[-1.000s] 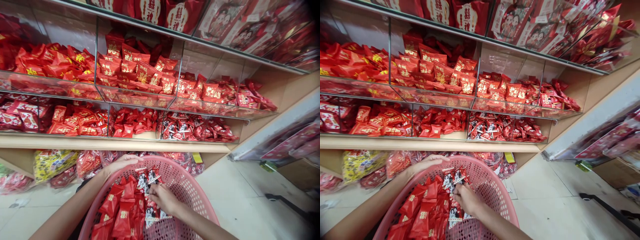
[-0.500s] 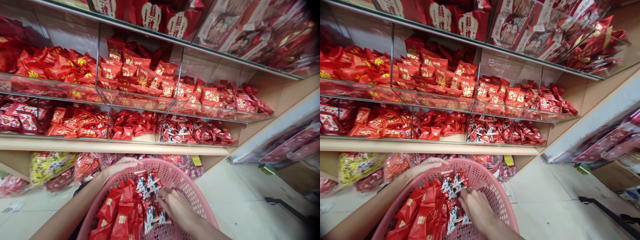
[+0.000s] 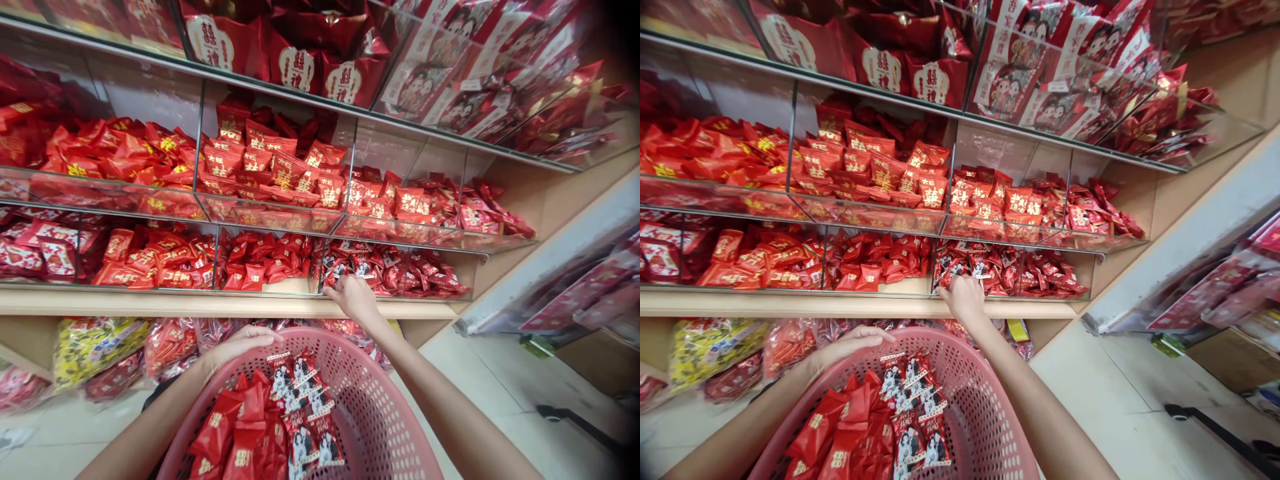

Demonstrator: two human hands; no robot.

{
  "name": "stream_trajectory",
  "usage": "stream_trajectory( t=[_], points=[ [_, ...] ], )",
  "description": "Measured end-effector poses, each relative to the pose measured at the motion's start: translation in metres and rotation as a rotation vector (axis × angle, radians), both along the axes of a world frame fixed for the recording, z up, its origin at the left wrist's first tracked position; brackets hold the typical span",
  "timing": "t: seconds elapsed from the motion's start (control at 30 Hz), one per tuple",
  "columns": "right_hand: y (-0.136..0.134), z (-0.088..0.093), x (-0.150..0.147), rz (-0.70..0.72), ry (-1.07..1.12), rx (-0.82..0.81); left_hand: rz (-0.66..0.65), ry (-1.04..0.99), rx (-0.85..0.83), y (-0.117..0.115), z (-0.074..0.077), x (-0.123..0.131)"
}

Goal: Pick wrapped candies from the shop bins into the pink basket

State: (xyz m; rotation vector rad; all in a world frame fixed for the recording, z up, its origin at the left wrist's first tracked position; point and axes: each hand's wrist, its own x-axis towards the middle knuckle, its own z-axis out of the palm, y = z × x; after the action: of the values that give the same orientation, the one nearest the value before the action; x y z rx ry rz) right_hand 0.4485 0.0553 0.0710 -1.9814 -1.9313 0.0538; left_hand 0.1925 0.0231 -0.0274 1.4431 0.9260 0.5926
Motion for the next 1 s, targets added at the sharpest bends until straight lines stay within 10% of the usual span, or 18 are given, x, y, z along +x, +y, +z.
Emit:
stream_trajectory(
  t=[0.37, 0.6, 0.77, 1.0],
  points=[
    [0.004, -0.013, 0.029, 0.093, 0.193, 0.055, -0.026, -0.017, -0.016, 0.004, -0.006, -0.001],
    [-0.033, 0.015, 0.044, 0.347, 0.507, 0.229, 0.023, -0.030, -0.053, -0.001, 0.002, 0.002],
    [-0.071, 0.018, 0.022, 0.585, 0.798, -0.159, 0.000, -0.072, -0.056, 0.004, -0.008, 0.002],
    [-0.067, -0.044, -0.024, 0.708, 0.821, -0.499, 0.027, -0.173, -0.183, 0.003, -0.012, 0.005]
  ],
)
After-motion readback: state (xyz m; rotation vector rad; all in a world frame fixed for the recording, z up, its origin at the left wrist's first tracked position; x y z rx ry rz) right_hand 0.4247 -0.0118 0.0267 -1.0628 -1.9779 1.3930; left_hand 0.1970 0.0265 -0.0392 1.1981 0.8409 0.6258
